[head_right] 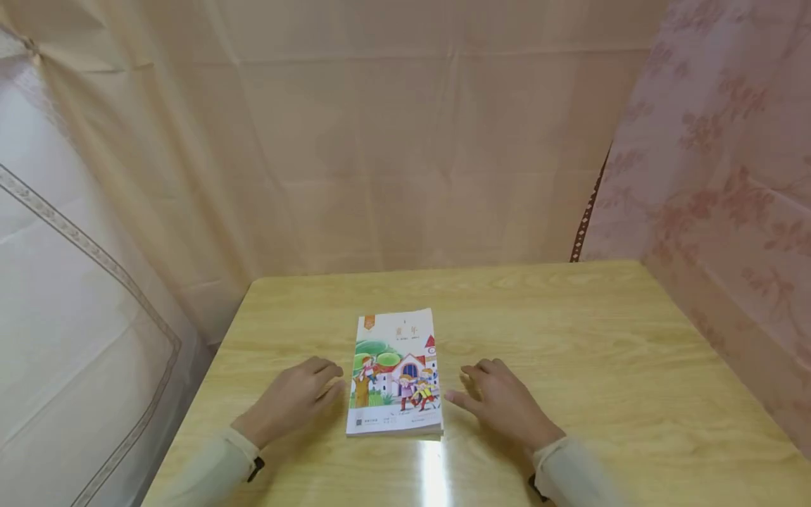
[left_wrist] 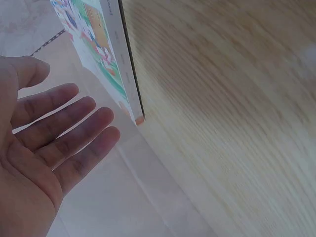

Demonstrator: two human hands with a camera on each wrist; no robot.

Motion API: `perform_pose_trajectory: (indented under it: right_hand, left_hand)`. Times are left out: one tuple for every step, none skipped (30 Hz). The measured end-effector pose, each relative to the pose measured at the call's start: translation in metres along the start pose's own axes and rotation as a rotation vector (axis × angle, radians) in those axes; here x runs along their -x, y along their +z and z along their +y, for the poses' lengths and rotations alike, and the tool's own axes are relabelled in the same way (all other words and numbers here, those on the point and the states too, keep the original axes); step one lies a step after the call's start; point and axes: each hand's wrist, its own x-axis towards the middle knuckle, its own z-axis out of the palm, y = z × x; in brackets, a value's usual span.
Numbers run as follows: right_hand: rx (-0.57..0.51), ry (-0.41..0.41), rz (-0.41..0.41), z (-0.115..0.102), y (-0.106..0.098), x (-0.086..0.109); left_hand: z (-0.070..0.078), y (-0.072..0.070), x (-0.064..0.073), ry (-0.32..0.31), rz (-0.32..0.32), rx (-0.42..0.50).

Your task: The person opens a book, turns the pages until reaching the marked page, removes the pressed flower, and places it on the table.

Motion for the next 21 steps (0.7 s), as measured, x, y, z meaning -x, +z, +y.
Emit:
perform_pose_trajectory:
  right_hand:
    - [0.0,-0.006,-0.01,-0.001,0.001,0.001]
    - [-0.001,-0.009,-0.02,-0.002,0.003,0.002]
    - [-0.002,-0.012,-0.026,-0.003,0.004,0.003]
    - [-0.001,-0.015,-0.03,-0.004,0.005,0.004]
    - [-0.003,-0.02,-0.032,-0.004,0.006,0.004]
    - [-0.002,-0.026,-0.033,-0.005,0.007,0.005]
    - [0.003,-0.033,-0.034,-0.005,0.009,0.006]
    - [0.007,-0.039,-0.035,-0.005,0.01,0.007]
    - [0.01,-0.043,-0.038,-0.005,0.011,0.008]
    - [0.012,-0.045,-0.04,-0.005,0.012,0.008]
    - [0.014,-0.052,-0.043,-0.006,0.012,0.009]
    - [0.018,-0.058,-0.044,-0.006,0.012,0.009]
    - [0.019,-0.065,-0.045,-0.006,0.012,0.009]
    - [0.017,-0.074,-0.047,-0.006,0.012,0.01]
    - [0.013,-0.079,-0.05,-0.006,0.012,0.01]
    - [0.011,-0.088,-0.051,-0.007,0.012,0.01]
    - [0.01,-0.098,-0.052,-0.007,0.011,0.01]
    - [0.009,-0.109,-0.052,-0.008,0.011,0.01]
    - [0.009,-0.119,-0.051,-0.009,0.011,0.01]
    - [0.008,-0.129,-0.05,-0.009,0.011,0.01]
    - [0.006,-0.132,-0.05,-0.01,0.012,0.01]
  left_hand:
    - [0.002,0.0,0.0,-0.003,-0.013,0.009]
    - [0.004,0.0,0.0,-0.009,-0.029,0.021]
    - [0.006,0.001,0.0,-0.016,-0.049,0.029]
    - [0.007,0.001,0.0,-0.024,-0.071,0.037]
    - [0.009,0.002,0.0,-0.033,-0.095,0.046]
    - [0.011,0.003,0.0,-0.042,-0.12,0.055]
    - [0.012,0.004,0.0,-0.049,-0.142,0.063]
    - [0.013,0.005,0.001,-0.05,-0.162,0.065]
    - [0.014,0.006,0.001,-0.051,-0.177,0.065]
    - [0.015,0.007,0.002,-0.051,-0.191,0.068]
    - [0.015,0.008,0.002,-0.047,-0.205,0.072]
    - [0.015,0.009,0.002,-0.044,-0.216,0.07]
    - [0.016,0.01,0.003,-0.041,-0.226,0.072]
    - [0.016,0.011,0.003,-0.042,-0.24,0.076]
    - [0.016,0.012,0.004,-0.046,-0.254,0.082]
    - [0.016,0.013,0.004,-0.046,-0.266,0.088]
    - [0.017,0.013,0.005,-0.044,-0.274,0.087]
    - [0.017,0.014,0.005,-0.041,-0.278,0.082]
    - [0.017,0.014,0.006,-0.035,-0.281,0.081]
    - [0.018,0.015,0.006,-0.029,-0.282,0.075]
    - [0.018,0.016,0.006,-0.019,-0.278,0.072]
